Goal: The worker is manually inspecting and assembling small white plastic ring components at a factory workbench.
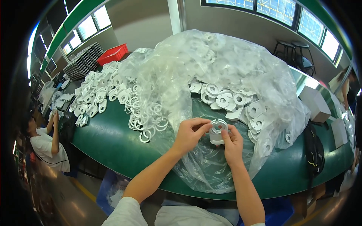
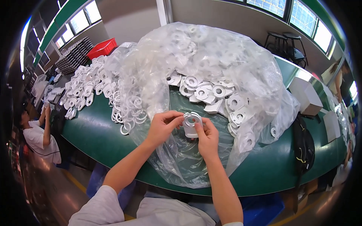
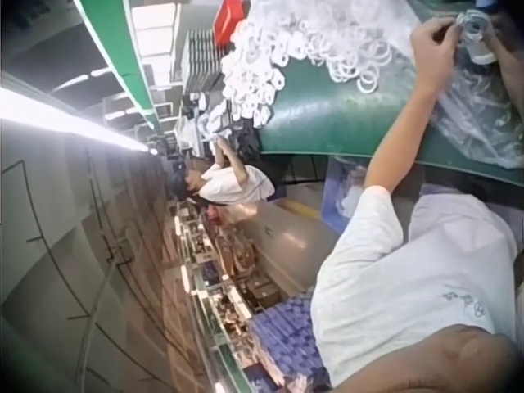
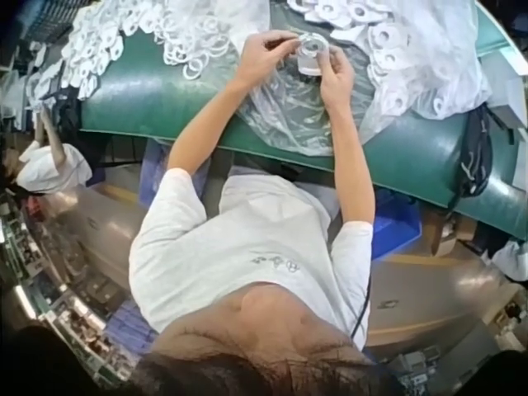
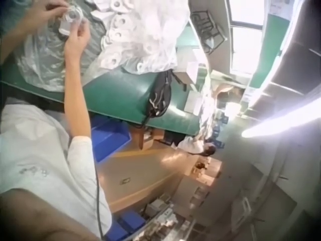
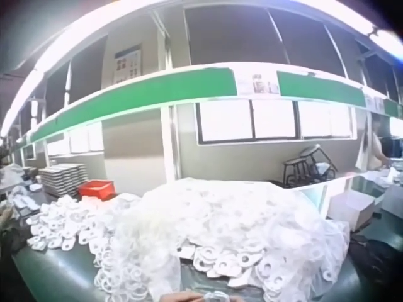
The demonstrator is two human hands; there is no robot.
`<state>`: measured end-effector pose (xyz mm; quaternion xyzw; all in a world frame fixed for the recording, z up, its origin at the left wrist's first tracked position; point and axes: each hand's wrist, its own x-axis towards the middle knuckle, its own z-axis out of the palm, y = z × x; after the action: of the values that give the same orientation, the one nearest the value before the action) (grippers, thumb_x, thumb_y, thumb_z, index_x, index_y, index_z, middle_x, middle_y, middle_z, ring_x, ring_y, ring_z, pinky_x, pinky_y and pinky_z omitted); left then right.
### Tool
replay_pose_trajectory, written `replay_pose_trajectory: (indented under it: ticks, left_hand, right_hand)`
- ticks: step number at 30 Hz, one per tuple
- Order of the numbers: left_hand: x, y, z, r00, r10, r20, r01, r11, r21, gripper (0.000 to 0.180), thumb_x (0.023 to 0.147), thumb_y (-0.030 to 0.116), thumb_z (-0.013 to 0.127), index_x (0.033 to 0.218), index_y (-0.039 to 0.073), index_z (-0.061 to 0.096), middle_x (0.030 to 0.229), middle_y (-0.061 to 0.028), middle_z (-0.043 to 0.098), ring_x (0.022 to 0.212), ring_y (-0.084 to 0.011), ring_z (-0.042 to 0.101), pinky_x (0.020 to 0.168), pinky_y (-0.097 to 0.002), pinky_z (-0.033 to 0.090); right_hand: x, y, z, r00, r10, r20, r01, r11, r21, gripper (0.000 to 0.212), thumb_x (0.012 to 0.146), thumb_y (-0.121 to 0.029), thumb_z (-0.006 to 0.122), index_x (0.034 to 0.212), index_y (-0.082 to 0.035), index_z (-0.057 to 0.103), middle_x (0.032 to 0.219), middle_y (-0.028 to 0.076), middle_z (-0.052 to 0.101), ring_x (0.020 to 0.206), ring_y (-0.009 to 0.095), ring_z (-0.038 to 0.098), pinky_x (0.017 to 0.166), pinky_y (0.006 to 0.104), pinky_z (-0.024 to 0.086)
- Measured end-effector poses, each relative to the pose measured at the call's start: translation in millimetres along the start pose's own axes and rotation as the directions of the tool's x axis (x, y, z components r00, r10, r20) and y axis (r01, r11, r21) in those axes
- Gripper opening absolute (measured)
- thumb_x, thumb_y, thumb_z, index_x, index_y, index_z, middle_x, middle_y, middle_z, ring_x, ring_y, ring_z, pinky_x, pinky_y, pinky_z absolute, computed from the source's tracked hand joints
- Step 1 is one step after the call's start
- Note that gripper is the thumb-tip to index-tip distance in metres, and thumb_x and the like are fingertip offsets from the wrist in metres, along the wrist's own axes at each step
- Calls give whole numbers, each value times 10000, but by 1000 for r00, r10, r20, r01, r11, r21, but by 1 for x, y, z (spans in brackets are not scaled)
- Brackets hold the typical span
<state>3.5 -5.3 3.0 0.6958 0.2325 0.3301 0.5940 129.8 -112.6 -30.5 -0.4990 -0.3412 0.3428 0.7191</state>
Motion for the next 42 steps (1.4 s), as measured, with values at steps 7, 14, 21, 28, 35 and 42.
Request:
replay_pose_trajectory:
  ticks: [7, 14, 21, 28, 35, 42]
  left_hand:
    - [-3, 1, 3, 999, -1, -41, 1, 1000, 2, 159, 847, 74, 643, 956, -41, 658, 762, -42, 650, 646, -76, 569, 580, -209, 447]
    - [1, 1, 7, 996, 64, -55, -62, 998, 30, 119, 839, 58, 629, 894, -42, 664, 735, -59, 658, 637, -83, 595, 575, -213, 479]
    - [-4, -7, 7, 990, 113, -81, -110, 993, 45, 111, 834, 42, 628, 898, -42, 659, 763, -66, 657, 651, -97, 610, 581, -221, 488]
    - [-4, 1, 11, 996, 80, 27, -80, 997, -2, 164, 852, 25, 605, 1003, -26, 645, 907, -51, 634, 803, -96, 595, 705, -231, 477]
    - [-1, 2, 4, 982, 165, 91, -171, 984, 56, 187, 817, 15, 627, 999, -7, 666, 940, -56, 619, 833, -106, 595, 713, -227, 466]
    - [4, 9, -10, 950, 235, 203, -285, 920, 267, 143, 788, 9, 657, 925, -22, 685, 806, -64, 648, 738, -116, 609, 670, -233, 477]
  right_hand:
    - [-1, -2, 2, 1000, -4, 15, 4, 1000, 16, 190, 947, -162, 514, 1060, -18, 561, 836, 38, 637, 678, 82, 586, 534, 220, 454]
    - [0, -5, -1, 999, 8, 31, -8, 1000, 12, 185, 947, -167, 512, 1058, -24, 552, 838, 41, 632, 666, 83, 587, 532, 221, 459]
    - [-4, -8, 7, 994, 65, 91, -71, 996, 59, 261, 975, -238, 447, 1068, -12, 536, 844, 75, 636, 643, 114, 598, 462, 219, 454]
    - [-2, -1, -3, 996, 34, 80, -33, 999, -23, 330, 982, -291, 428, 1002, 2, 578, 848, 87, 635, 621, 110, 587, 435, 219, 441]
    - [-6, -4, 7, 994, 8, 107, 12, 982, -191, 268, 969, -242, 464, 987, -23, 619, 770, 21, 588, 570, 64, 516, 443, 196, 397]
    - [-5, -3, 6, 989, -108, 105, 135, 943, -305, 305, 961, -225, 464, 790, 0, 579, 663, -11, 531, 573, 57, 446, 505, 231, 347]
